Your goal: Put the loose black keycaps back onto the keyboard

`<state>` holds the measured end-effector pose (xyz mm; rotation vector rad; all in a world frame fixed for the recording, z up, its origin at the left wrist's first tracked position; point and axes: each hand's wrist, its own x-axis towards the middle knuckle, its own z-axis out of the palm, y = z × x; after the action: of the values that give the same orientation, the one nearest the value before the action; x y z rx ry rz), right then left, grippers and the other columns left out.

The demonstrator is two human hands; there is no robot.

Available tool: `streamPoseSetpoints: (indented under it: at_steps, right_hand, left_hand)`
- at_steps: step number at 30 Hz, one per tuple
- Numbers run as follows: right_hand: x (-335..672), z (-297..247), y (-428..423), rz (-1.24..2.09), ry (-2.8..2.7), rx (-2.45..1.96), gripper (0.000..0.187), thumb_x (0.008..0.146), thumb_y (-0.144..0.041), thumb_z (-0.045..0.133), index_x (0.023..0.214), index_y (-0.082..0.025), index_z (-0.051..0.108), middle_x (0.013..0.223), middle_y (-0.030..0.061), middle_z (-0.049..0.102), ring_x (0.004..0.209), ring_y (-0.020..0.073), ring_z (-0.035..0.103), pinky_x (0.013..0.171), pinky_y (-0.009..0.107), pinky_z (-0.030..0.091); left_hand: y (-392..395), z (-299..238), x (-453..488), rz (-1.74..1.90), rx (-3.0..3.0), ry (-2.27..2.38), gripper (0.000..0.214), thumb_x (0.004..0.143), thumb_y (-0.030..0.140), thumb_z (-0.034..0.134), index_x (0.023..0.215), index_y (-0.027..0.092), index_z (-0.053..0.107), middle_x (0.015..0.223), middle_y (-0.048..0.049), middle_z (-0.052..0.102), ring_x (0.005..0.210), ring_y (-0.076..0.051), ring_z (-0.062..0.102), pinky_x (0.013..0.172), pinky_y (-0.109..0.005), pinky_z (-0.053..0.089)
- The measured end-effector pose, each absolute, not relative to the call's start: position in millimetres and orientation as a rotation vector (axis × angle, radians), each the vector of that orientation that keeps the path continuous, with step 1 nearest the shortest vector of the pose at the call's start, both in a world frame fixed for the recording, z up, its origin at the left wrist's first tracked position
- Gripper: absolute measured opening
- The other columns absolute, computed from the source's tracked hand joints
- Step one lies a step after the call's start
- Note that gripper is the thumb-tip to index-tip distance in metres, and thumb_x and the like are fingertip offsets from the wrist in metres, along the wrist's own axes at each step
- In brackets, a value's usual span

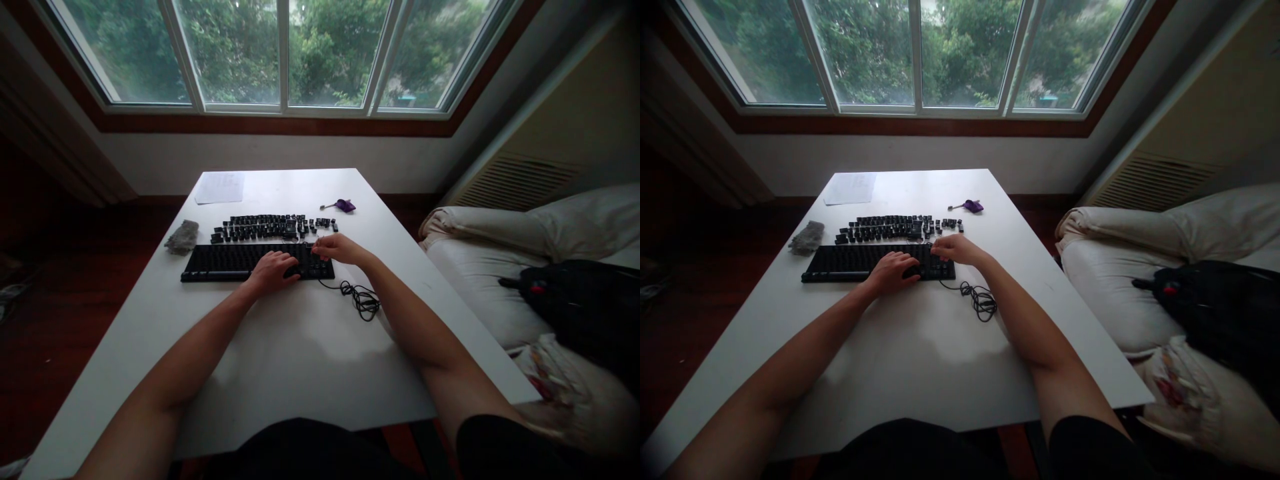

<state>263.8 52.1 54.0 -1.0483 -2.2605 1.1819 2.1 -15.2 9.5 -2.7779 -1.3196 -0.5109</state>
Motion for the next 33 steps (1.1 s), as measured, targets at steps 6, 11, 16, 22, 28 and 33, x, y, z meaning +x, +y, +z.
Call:
streamPoseSetpoints:
  at_steps: [6, 11, 16, 22, 28, 33]
  right_hand:
    - [266.4, 62.6, 48.0, 1.024, -2.380, -1.024, 0.031, 0.090, -0.048, 0.060, 0.085, -0.019, 0.071, 0.072, 0.0012, 0.066, 0.064, 0.0121, 0.054, 0.062, 0.026, 0.042]
    - [269.6, 75.2, 42.4, 0.960, -2.513, -1.026, 0.023, 0.088, -0.039, 0.061, 0.091, -0.020, 0.073, 0.069, -0.0012, 0.063, 0.060, 0.0106, 0.050, 0.059, 0.025, 0.038]
    - [281.4, 77.7, 45.8, 1.220, -2.417, -1.108, 0.023, 0.086, -0.034, 0.063, 0.099, -0.020, 0.076, 0.082, 0.0022, 0.073, 0.071, 0.0138, 0.064, 0.067, 0.027, 0.048]
    - [296.2, 71.5, 57.7, 1.520, -2.295, -1.051, 0.038, 0.088, -0.047, 0.067, 0.110, -0.018, 0.076, 0.089, 0.0067, 0.077, 0.083, 0.0167, 0.072, 0.079, 0.030, 0.057]
    - [298.4, 70.5, 58.8, 1.550, -2.261, -1.009, 0.041, 0.088, -0.050, 0.068, 0.111, -0.018, 0.076, 0.093, 0.0073, 0.078, 0.088, 0.0181, 0.073, 0.083, 0.031, 0.057]
    - [299.8, 66.7, 61.4, 1.563, -2.254, -0.991, 0.041, 0.088, -0.050, 0.068, 0.112, -0.018, 0.076, 0.093, 0.0070, 0.079, 0.088, 0.0180, 0.074, 0.083, 0.031, 0.057]
  left_hand:
    - [-15.4, 9.0, 1.6, -0.513, -2.778, -1.320, 0.029, 0.090, 0.046, 0.062, 0.107, 0.024, 0.066, 0.097, -0.0064, 0.068, 0.093, -0.024, 0.061, 0.083, -0.038, 0.043]
    - [-16.3, 9.9, 1.8, -0.520, -2.777, -1.332, 0.028, 0.089, 0.046, 0.062, 0.107, 0.024, 0.066, 0.097, -0.0062, 0.068, 0.092, -0.024, 0.061, 0.083, -0.037, 0.042]
    - [-14.9, 8.8, 1.1, -0.517, -2.786, -1.316, 0.030, 0.090, 0.047, 0.061, 0.108, 0.024, 0.066, 0.097, -0.0062, 0.068, 0.093, -0.024, 0.061, 0.083, -0.037, 0.042]
    - [-14.2, 7.5, 1.0, -0.505, -2.791, -1.328, 0.029, 0.090, 0.046, 0.061, 0.108, 0.024, 0.067, 0.098, -0.0064, 0.068, 0.093, -0.024, 0.061, 0.083, -0.038, 0.042]
    - [-14.7, 8.2, 0.6, -0.508, -2.793, -1.336, 0.030, 0.090, 0.046, 0.062, 0.108, 0.023, 0.067, 0.098, -0.0068, 0.069, 0.093, -0.025, 0.061, 0.083, -0.038, 0.042]
    - [-15.1, 9.1, -0.1, -0.531, -2.804, -1.338, 0.029, 0.090, 0.046, 0.062, 0.107, 0.023, 0.067, 0.097, -0.0067, 0.069, 0.093, -0.025, 0.060, 0.082, -0.038, 0.042]
